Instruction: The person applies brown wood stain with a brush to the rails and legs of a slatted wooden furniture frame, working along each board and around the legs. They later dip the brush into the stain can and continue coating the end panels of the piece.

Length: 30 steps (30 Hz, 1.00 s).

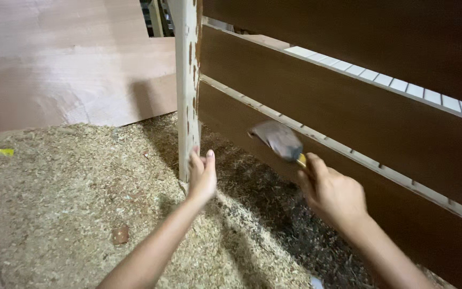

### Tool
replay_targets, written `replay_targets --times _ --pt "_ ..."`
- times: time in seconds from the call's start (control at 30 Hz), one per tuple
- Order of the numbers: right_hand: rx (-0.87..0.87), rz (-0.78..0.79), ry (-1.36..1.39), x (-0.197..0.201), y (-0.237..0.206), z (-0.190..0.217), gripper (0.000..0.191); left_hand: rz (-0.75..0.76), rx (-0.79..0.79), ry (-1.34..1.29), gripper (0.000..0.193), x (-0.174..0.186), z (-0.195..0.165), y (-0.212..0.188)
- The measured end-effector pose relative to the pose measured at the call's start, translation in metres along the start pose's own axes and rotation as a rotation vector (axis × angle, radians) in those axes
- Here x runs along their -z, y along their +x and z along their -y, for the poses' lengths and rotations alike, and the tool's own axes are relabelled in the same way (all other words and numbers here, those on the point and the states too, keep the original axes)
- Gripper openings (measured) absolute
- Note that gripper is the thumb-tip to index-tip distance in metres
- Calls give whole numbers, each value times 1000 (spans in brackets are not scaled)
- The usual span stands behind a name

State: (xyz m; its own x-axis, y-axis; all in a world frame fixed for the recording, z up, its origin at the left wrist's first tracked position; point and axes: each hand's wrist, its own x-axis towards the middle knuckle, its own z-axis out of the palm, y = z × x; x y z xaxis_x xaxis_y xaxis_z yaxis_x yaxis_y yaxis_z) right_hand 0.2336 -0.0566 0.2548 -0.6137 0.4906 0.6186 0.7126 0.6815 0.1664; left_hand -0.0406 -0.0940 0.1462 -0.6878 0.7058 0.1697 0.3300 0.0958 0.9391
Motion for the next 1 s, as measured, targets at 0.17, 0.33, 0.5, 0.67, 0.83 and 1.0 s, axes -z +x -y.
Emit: replay_targets --times 0.17,0.33,0.5,0.67,0.83,1.0 --pt "6 340 -308 -14 -8 -15 57 -68 9 188 64 31 2 32" --pt "229 281 -322 -56 25 -16 51 -101 8 170 61 47 6 26" --pt "-119 475 38 -102 99 31 49 -141 -158 522 59 48 4 26" --pt "230 333 -160 -171 177 101 33 -115 -179 525 63 45 0 23" --pt "184 231 41 -205 202 131 30 -125 -169 539 63 43 4 18" --pt "-371 479 419 -167 165 94 41 -75 -170 493 62 38 12 14"
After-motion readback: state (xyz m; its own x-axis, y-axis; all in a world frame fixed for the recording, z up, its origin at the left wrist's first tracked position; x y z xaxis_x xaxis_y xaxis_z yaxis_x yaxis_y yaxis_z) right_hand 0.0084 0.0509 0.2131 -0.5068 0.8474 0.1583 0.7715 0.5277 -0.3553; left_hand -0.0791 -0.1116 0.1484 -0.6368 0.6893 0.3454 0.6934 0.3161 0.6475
